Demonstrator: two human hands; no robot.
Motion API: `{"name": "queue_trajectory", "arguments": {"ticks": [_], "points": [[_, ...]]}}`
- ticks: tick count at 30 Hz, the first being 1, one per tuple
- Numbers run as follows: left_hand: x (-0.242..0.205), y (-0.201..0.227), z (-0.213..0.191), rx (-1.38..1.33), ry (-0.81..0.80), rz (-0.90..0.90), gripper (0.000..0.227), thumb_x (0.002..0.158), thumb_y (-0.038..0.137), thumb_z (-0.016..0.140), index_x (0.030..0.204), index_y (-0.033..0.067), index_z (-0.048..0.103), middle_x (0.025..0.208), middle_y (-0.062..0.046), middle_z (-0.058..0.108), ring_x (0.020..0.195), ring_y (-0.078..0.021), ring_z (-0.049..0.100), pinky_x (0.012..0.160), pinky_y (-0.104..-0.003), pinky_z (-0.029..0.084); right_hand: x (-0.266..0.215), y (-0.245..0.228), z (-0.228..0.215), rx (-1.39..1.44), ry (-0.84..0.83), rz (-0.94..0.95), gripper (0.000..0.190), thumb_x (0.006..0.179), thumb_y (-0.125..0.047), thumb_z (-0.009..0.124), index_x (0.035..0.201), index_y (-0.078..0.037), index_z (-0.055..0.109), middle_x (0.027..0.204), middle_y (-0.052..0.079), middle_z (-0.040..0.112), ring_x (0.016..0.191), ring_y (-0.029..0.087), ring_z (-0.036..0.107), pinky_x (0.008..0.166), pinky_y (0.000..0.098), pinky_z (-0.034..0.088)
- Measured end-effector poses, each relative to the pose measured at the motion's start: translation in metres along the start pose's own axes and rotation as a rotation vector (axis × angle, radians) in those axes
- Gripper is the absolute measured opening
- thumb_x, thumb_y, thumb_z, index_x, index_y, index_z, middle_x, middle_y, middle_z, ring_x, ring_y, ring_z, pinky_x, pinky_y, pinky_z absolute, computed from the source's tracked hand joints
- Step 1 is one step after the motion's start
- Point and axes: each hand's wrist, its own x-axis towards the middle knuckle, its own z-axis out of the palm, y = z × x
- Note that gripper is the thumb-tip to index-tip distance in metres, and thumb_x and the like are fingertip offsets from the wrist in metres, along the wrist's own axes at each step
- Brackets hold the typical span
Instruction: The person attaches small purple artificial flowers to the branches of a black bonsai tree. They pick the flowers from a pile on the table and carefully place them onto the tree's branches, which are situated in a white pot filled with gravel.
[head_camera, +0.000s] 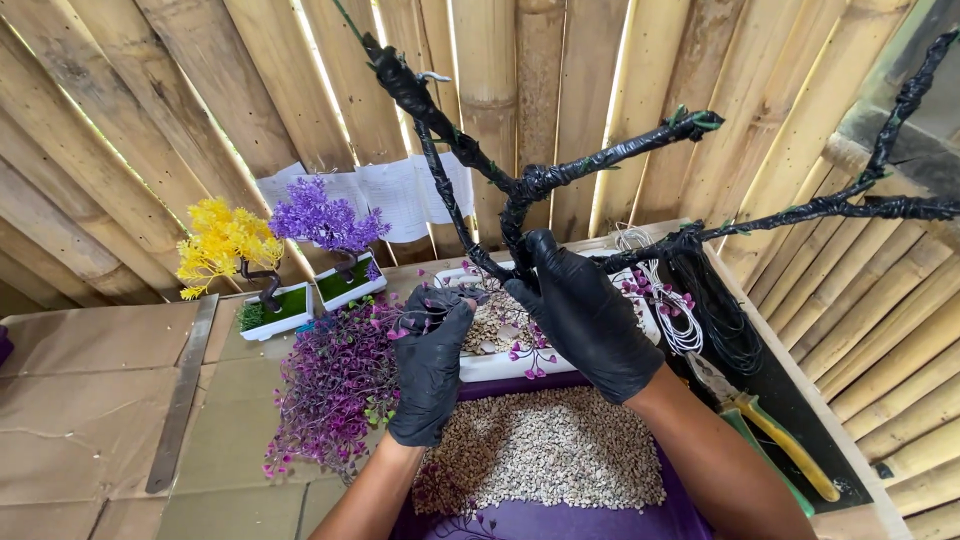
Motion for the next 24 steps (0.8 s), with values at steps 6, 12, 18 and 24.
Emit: {"name": "queue_trajectory", "arguments": {"ticks": [6, 12, 18, 24], "points": [[-0.007, 0.018, -0.003, 0.086, -0.005, 0.010, 0.024, 0.072, 0.028, 0.092, 0.083, 0.0101, 0.080, 0.082, -0.013, 0.079, 0.084, -0.0303, 0.073, 0.090, -0.034, 0.053, -0.004, -0.004, -0.001, 0.014, -0.029, 0.035, 0.029, 0.089, -0.022, 0.079, 0.109, -0.010, 0.061, 0.093, 0.013, 0.078, 0.091, 0.028, 0.076, 0.072, 0.0358, 0.062], [0.000, 0.000, -0.002, 0.066, -0.015, 0.002, 0.023, 0.071, 0.028, 0.095, 0.083, 0.0161, 0.080, 0.081, -0.004, 0.078, 0.081, -0.0168, 0.069, 0.084, -0.030, 0.051, -0.002, -0.009, -0.003, 0.022, -0.034, 0.041, 0.029, 0.089, -0.022, 0.079, 0.110, -0.010, 0.062, 0.093, 0.013, 0.078, 0.092, 0.027, 0.076, 0.073, 0.0353, 0.062], [0.002, -0.002, -0.005, 0.049, -0.023, 0.024, 0.026, 0.072, 0.022, 0.093, 0.085, 0.0040, 0.080, 0.082, -0.013, 0.077, 0.085, -0.0289, 0.071, 0.092, -0.036, 0.054, -0.003, -0.007, -0.006, 0.036, -0.032, 0.049, 0.030, 0.089, -0.022, 0.079, 0.111, -0.010, 0.062, 0.094, 0.013, 0.078, 0.093, 0.027, 0.076, 0.074, 0.0349, 0.062], [-0.007, 0.019, -0.005, 0.179, -0.083, 0.044, 0.025, 0.075, 0.020, 0.088, 0.090, 0.0012, 0.081, 0.084, -0.020, 0.079, 0.092, -0.0348, 0.074, 0.093, -0.041, 0.057, -0.003, -0.007, -0.006, 0.049, -0.009, 0.059, 0.030, 0.089, -0.022, 0.079, 0.112, -0.010, 0.063, 0.095, 0.013, 0.078, 0.094, 0.026, 0.076, 0.075, 0.0345, 0.062]]}}
